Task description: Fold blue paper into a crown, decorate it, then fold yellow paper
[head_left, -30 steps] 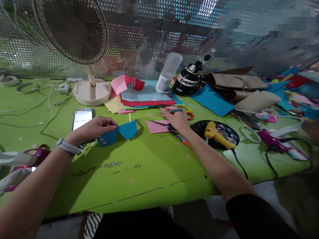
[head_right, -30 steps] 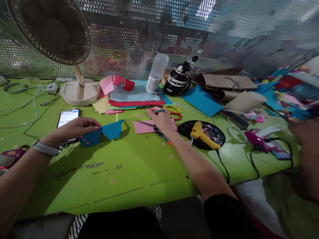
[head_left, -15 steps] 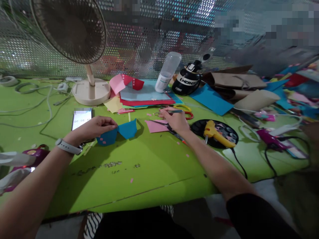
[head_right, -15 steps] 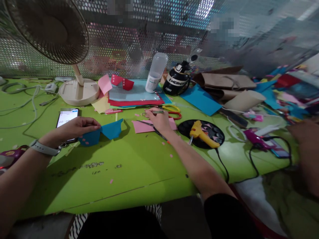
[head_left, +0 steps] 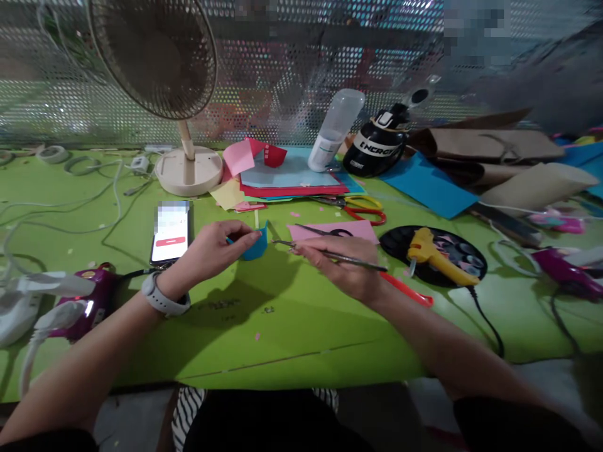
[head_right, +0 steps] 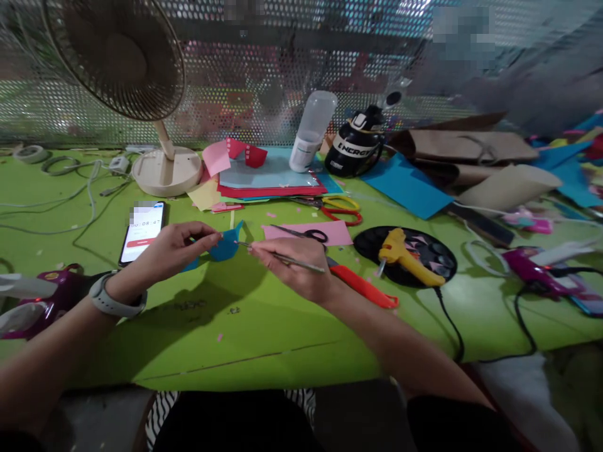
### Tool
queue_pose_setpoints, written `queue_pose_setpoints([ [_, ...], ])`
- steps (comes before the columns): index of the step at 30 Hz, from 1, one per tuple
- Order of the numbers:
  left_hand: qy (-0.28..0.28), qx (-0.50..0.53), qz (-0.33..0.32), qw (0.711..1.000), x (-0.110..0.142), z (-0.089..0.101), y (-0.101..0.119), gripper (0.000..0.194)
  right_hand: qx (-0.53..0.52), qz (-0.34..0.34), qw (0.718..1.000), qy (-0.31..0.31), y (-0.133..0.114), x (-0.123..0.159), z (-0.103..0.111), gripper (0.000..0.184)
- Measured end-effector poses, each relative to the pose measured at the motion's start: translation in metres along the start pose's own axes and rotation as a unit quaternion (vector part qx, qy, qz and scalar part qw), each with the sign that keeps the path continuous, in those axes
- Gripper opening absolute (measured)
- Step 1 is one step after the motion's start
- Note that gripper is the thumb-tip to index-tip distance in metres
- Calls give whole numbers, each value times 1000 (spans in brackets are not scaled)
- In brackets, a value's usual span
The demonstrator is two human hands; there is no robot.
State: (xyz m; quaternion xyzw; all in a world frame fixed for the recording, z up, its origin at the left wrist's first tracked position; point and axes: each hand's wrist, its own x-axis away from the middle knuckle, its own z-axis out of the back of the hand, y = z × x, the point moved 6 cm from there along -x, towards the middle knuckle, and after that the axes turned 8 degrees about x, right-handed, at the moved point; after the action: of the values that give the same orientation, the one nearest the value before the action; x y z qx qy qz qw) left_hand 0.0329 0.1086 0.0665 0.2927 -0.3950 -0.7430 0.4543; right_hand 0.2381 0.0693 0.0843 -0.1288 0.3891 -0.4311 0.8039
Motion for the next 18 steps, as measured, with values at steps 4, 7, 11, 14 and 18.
queue_pose_setpoints([
  [4, -102, 158, 69, 980, 4, -24, -2, 32, 29, 55, 997, -36, -17, 5, 0, 17],
  [7, -113, 215, 96, 965, 4, -28, -6, 26, 41, 77, 995, -51, -22, 5, -2, 18],
  [11, -111, 264, 122, 950, 5, -30, -11, 22, 69, 111, 991, -43, -21, 6, -5, 18],
  [14, -109, 301, 144, 936, 6, -32, -14, 21, 72, 192, 979, 13, -26, 10, -5, 17],
  [18, -98, 319, 167, 928, 7, -33, -16, 18, 67, 239, 968, 30, -31, 12, -5, 23],
])
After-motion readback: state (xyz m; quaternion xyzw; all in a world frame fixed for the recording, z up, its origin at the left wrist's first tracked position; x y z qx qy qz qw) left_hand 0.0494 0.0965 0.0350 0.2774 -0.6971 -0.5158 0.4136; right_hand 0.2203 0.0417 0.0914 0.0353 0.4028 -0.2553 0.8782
